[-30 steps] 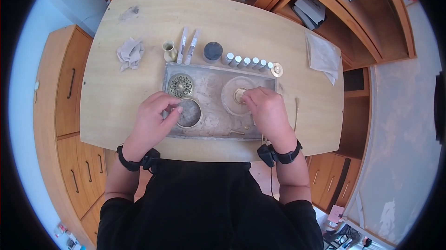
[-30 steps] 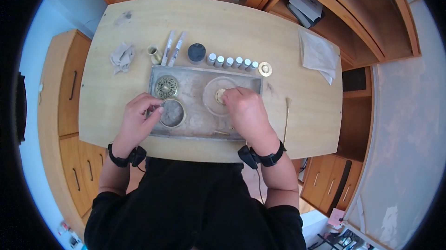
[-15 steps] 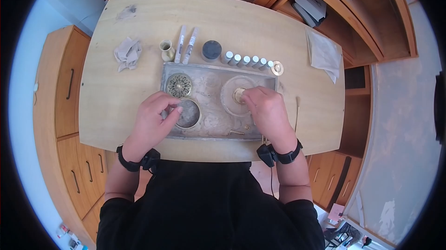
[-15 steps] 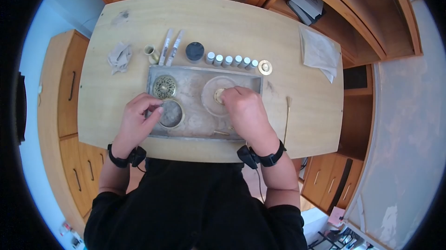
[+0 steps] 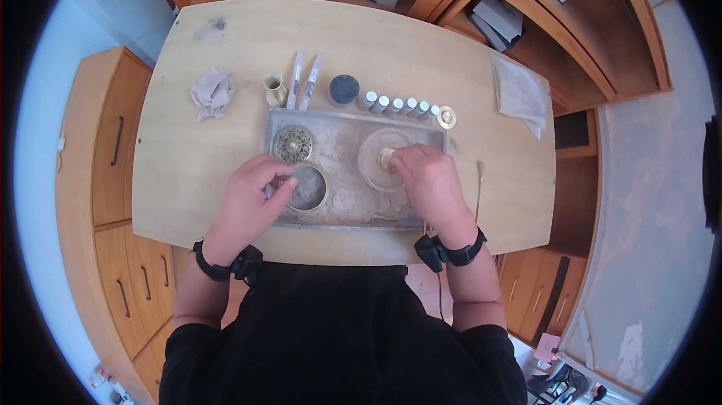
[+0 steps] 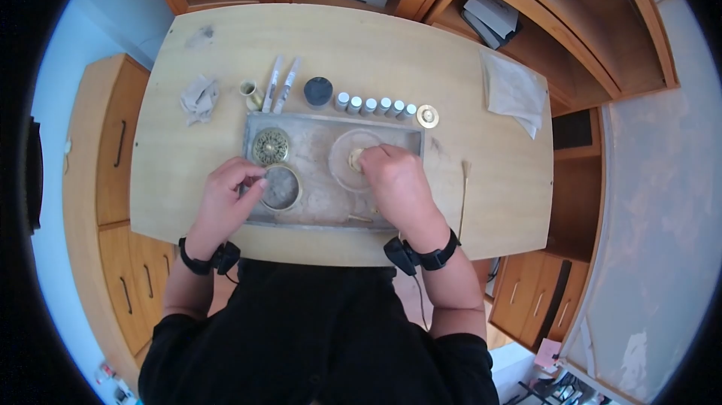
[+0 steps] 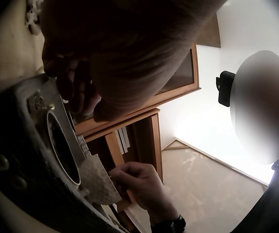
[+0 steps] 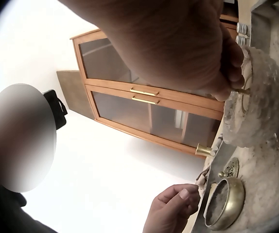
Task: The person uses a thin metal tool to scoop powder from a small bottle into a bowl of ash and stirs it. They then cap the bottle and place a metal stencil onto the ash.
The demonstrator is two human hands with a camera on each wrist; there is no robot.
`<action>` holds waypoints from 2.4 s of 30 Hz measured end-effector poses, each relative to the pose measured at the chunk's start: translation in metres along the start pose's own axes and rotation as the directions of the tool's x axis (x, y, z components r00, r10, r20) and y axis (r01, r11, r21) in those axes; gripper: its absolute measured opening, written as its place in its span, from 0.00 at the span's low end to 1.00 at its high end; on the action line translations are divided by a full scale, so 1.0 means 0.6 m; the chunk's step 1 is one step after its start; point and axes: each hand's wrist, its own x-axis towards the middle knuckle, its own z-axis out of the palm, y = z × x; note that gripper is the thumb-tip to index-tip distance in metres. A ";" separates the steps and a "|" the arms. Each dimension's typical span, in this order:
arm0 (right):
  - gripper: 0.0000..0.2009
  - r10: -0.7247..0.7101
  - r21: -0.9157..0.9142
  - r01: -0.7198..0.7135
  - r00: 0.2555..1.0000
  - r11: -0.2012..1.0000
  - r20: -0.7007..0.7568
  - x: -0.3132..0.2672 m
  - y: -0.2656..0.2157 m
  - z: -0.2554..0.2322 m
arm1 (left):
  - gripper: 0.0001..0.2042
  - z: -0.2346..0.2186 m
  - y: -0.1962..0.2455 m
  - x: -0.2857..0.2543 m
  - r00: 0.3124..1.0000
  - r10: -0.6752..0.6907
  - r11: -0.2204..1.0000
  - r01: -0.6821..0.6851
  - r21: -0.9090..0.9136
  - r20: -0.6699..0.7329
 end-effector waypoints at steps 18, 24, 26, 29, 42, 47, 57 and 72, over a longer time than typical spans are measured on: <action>0.06 -0.177 0.168 0.156 0.977 0.973 0.118 -0.060 -0.065 0.023 | 0.06 -0.007 0.002 -0.015 0.998 0.040 0.999 -0.040 0.003 -0.051; 0.05 -0.213 0.095 0.201 0.967 0.975 0.139 -0.061 -0.062 0.068 | 0.05 -0.003 0.003 -0.016 0.998 0.033 0.999 -0.032 0.017 -0.047; 0.06 -0.200 0.070 0.191 0.966 0.979 0.161 -0.065 -0.065 0.074 | 0.05 -0.003 0.004 -0.017 0.999 0.022 1.000 -0.021 0.023 -0.044; 0.10 -0.184 0.039 0.180 0.965 0.983 0.188 -0.070 -0.067 0.077 | 0.05 -0.003 0.004 -0.017 0.999 0.018 0.999 -0.017 0.028 -0.037; 0.04 -0.066 -0.110 0.070 0.997 0.992 0.033 -0.029 -0.015 -0.002 | 0.05 -0.001 0.000 -0.022 0.999 0.012 1.000 -0.013 -0.018 -0.044; 0.03 -0.077 -0.156 0.088 0.994 0.984 0.077 -0.023 -0.006 0.006 | 0.04 -0.004 0.002 -0.024 0.999 0.007 1.000 -0.008 -0.005 -0.043; 0.04 -0.056 -0.164 0.079 0.989 0.983 0.137 -0.018 -0.002 0.010 | 0.04 -0.002 -0.002 -0.025 0.999 0.005 1.000 -0.005 -0.008 -0.046; 0.02 -0.036 -0.145 0.066 0.979 0.987 0.201 -0.005 0.001 0.009 | 0.06 -0.001 -0.005 -0.026 0.999 -0.006 1.000 0.005 -0.024 -0.044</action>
